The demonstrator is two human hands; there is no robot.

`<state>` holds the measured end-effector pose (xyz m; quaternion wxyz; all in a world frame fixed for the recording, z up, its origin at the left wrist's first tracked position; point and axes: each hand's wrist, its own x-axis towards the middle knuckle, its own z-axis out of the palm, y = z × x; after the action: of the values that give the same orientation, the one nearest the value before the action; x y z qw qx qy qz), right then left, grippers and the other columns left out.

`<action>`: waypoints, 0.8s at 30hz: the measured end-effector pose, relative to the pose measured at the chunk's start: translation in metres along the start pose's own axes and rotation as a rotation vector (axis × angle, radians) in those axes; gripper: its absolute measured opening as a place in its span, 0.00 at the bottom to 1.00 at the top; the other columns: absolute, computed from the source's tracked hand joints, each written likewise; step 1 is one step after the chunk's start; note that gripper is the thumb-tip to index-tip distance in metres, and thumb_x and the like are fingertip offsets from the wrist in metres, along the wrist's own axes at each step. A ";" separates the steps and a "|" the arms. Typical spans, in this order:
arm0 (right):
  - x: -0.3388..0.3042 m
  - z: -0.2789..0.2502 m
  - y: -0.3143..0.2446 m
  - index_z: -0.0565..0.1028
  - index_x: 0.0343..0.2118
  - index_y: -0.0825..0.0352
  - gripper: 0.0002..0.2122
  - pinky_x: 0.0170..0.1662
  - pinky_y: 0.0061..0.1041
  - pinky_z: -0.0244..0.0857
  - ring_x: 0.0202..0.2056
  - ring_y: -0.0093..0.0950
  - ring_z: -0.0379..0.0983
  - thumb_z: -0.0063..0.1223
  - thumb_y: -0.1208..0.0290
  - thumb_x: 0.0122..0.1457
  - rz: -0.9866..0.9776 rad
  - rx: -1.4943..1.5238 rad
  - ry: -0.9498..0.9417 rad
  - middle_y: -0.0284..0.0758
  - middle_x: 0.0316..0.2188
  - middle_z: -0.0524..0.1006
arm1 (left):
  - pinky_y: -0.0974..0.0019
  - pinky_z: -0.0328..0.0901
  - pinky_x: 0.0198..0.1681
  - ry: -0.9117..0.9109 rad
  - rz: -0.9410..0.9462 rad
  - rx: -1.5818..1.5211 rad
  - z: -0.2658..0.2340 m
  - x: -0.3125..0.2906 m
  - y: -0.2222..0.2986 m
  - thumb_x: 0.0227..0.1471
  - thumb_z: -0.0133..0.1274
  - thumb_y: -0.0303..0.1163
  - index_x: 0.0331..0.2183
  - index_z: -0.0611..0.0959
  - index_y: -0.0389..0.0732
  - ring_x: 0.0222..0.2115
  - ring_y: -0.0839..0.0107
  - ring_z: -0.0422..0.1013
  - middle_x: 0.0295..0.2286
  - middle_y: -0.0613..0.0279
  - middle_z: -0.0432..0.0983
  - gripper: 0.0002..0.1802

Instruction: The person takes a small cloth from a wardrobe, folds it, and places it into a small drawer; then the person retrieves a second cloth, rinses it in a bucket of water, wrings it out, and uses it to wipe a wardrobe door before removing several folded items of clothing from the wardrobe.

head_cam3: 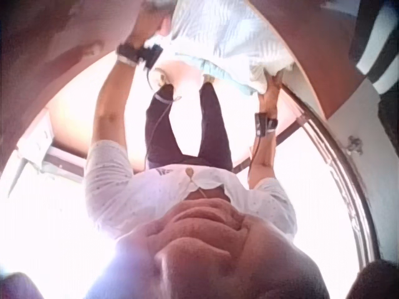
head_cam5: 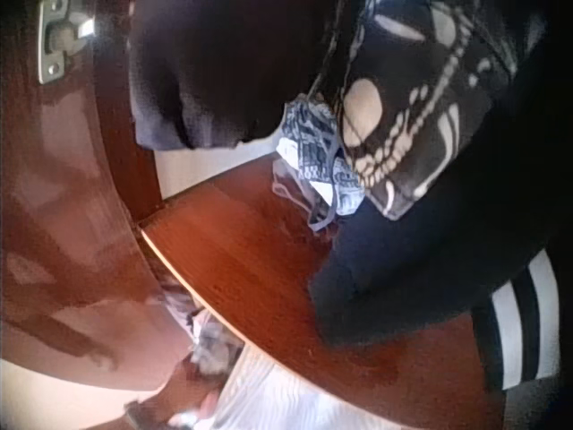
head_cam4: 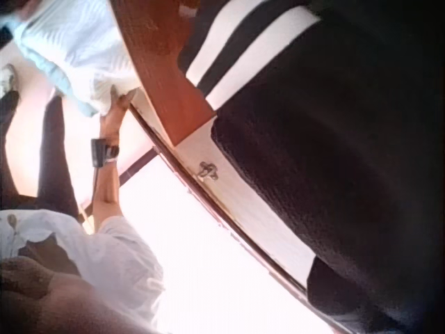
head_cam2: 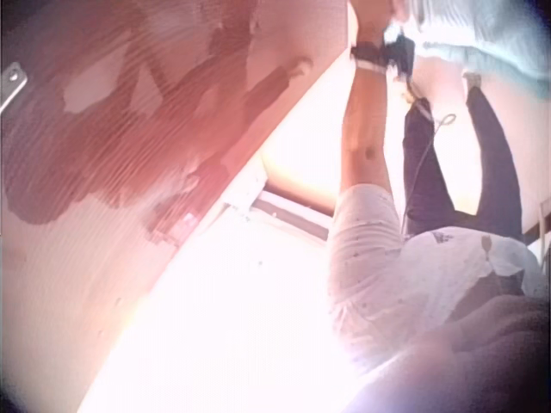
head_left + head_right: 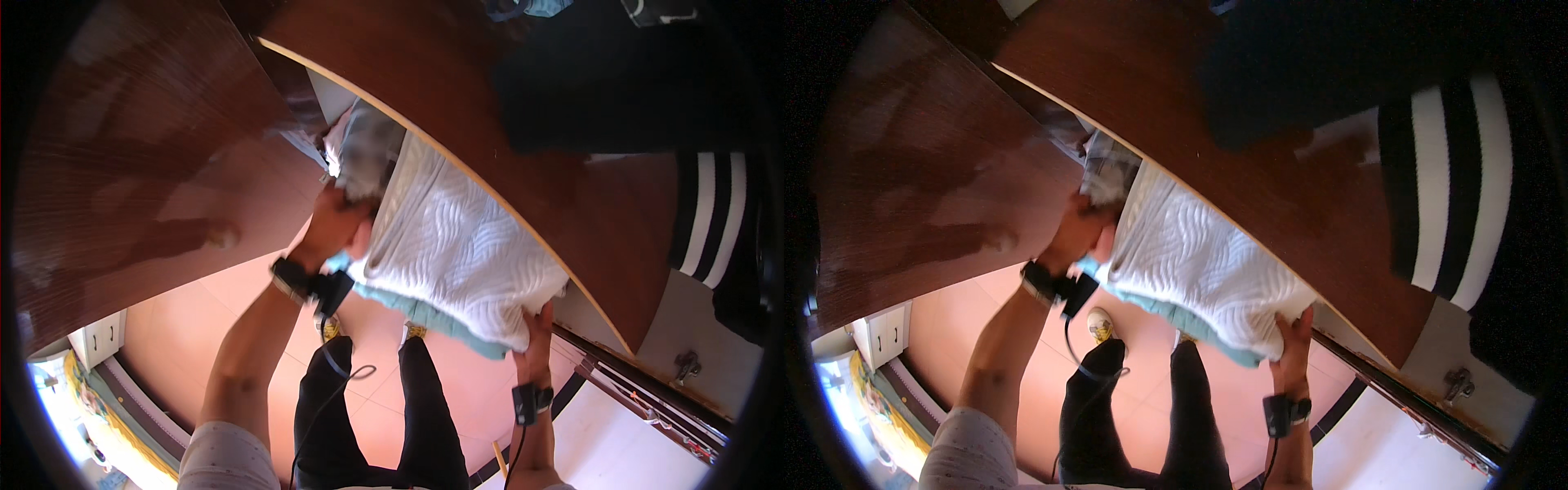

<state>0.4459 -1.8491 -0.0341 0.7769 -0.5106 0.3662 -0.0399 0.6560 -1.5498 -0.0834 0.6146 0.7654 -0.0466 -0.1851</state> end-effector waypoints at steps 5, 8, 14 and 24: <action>-0.040 -0.035 0.050 0.57 0.54 0.62 0.24 0.51 0.31 0.59 0.50 0.30 0.63 0.45 0.79 0.52 0.127 0.046 -0.004 0.35 0.50 0.65 | 0.69 0.67 0.29 0.217 0.010 -0.266 0.000 -0.081 -0.075 0.42 0.56 0.25 0.43 0.69 0.32 0.24 0.71 0.73 0.29 0.54 0.76 0.24; -0.019 -0.079 0.079 0.60 0.53 0.62 0.21 0.52 0.31 0.57 0.50 0.31 0.63 0.42 0.67 0.54 0.205 0.203 0.012 0.33 0.49 0.66 | 0.66 0.65 0.42 -0.003 -0.367 -0.523 -0.019 -0.079 -0.073 0.38 0.51 0.20 0.45 0.70 0.35 0.36 0.65 0.70 0.38 0.57 0.72 0.26; -0.011 -0.059 0.057 0.59 0.55 0.63 0.26 0.52 0.30 0.56 0.52 0.31 0.61 0.35 0.52 0.58 0.344 0.282 0.197 0.31 0.52 0.64 | 0.64 0.61 0.42 0.402 -0.597 -1.060 -0.023 -0.068 -0.104 0.51 0.46 0.37 0.41 0.72 0.41 0.37 0.70 0.66 0.33 0.63 0.71 0.16; 0.027 -0.162 0.110 0.52 0.58 0.62 0.26 0.55 0.29 0.54 0.53 0.28 0.59 0.36 0.54 0.60 0.215 0.182 -0.051 0.32 0.54 0.62 | 0.61 0.68 0.39 -0.162 -0.060 -0.057 -0.045 0.004 -0.191 0.55 0.38 0.49 0.47 0.69 0.38 0.37 0.63 0.71 0.40 0.55 0.72 0.26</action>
<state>0.3325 -1.9320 -0.1731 0.8288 -0.3969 0.3938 0.0236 0.6451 -1.4638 -0.2592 0.6246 0.7311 -0.0678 -0.2660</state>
